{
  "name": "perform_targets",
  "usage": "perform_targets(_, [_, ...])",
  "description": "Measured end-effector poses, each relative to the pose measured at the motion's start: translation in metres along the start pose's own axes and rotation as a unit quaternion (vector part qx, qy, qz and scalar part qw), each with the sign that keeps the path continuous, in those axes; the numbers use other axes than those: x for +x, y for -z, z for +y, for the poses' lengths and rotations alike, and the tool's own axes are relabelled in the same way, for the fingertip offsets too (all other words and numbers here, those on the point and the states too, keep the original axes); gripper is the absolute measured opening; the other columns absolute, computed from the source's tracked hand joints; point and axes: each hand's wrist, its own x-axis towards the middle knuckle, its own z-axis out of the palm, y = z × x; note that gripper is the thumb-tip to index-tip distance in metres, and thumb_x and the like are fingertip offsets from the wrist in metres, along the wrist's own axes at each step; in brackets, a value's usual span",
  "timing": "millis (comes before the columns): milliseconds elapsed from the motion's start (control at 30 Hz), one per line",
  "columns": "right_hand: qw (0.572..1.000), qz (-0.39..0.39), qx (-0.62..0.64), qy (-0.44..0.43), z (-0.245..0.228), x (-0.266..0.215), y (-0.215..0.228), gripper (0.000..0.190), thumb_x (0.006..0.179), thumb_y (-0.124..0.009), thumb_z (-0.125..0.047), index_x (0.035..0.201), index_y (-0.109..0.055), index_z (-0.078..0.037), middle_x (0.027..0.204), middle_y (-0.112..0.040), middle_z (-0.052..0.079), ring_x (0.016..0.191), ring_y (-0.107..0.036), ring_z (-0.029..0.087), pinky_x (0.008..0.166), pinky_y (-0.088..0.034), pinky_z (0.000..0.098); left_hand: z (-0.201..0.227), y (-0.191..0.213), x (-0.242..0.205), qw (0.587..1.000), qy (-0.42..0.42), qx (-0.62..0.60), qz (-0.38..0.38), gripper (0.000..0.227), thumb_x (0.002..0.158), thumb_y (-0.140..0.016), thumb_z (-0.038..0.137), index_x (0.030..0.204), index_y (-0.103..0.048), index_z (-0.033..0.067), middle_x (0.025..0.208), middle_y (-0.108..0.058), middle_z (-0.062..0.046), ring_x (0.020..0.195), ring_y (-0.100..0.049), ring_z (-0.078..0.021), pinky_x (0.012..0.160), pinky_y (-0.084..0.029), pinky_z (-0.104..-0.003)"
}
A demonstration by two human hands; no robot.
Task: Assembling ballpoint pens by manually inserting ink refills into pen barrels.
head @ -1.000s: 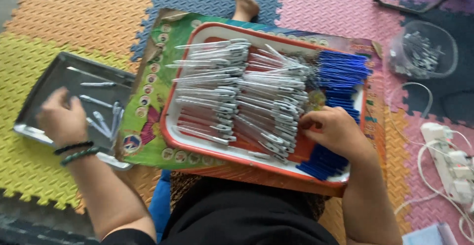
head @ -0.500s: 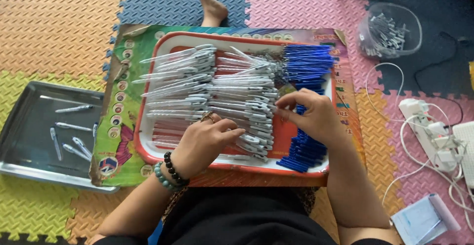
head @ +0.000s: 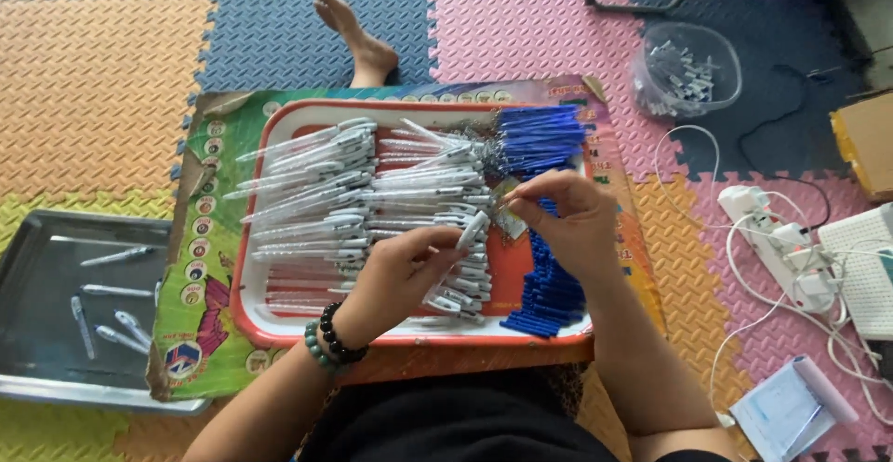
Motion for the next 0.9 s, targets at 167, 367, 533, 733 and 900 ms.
perform_targets(167, [1.0,-0.007,0.008,-0.002,-0.001,0.0,-0.008,0.019,0.089,-0.094,0.003,0.103,-0.082,-0.001,0.097,-0.085,0.013,0.093,-0.081,0.019,0.087,-0.064,0.0333,-0.005,0.0,0.007,1.0,0.003,-0.017,-0.013,0.028,0.109,-0.072,0.009,0.135,-0.079,0.0095,0.115,-0.086,-0.012,0.093,-0.09,-0.0281,0.076,-0.073,-0.037])
perform_targets(367, [1.0,-0.006,0.003,-0.006,-0.002,-0.002,-0.011,0.018,0.087,-0.096,0.002,0.1,-0.085,-0.003,0.094,-0.086,0.011,0.089,-0.081,0.017,0.084,-0.064,0.0327,-0.011,-0.001,0.006,0.999,0.027,-0.033,-0.028,0.03,0.107,-0.072,0.007,0.136,-0.08,0.0085,0.114,-0.087,-0.015,0.095,-0.089,-0.0302,0.08,-0.074,-0.043])
perform_targets(533, [0.998,-0.032,-0.01,-0.049,0.001,-0.004,-0.009,0.016,0.089,-0.096,-0.003,0.102,-0.088,-0.006,0.096,-0.087,0.013,0.088,-0.083,0.021,0.086,-0.066,0.0364,-0.017,-0.001,0.003,0.998,0.04,-0.045,-0.032,0.031,0.106,-0.072,0.007,0.136,-0.081,0.0095,0.113,-0.088,-0.016,0.094,-0.09,-0.0312,0.08,-0.075,-0.045])
perform_targets(733, [0.997,-0.071,-0.014,-0.027,-0.001,-0.001,-0.009,0.013,0.093,-0.094,-0.005,0.104,-0.089,-0.009,0.098,-0.088,0.011,0.092,-0.082,0.024,0.086,-0.064,0.0378,-0.021,-0.003,0.001,0.996,0.028,-0.078,-0.018,0.031,0.105,-0.074,0.006,0.134,-0.082,0.0067,0.105,-0.087,-0.017,0.087,-0.089,-0.0311,0.076,-0.074,-0.045])
perform_targets(900, [0.995,-0.094,-0.032,0.011,-0.001,-0.001,-0.014,0.011,0.098,-0.09,-0.01,0.109,-0.09,-0.012,0.104,-0.088,0.008,0.1,-0.081,0.025,0.09,-0.062,0.0382,-0.022,-0.002,-0.001,0.993,0.027,-0.118,-0.012,0.03,0.106,-0.073,0.009,0.134,-0.082,0.0051,0.102,-0.087,-0.016,0.084,-0.088,-0.0276,0.073,-0.074,-0.042])
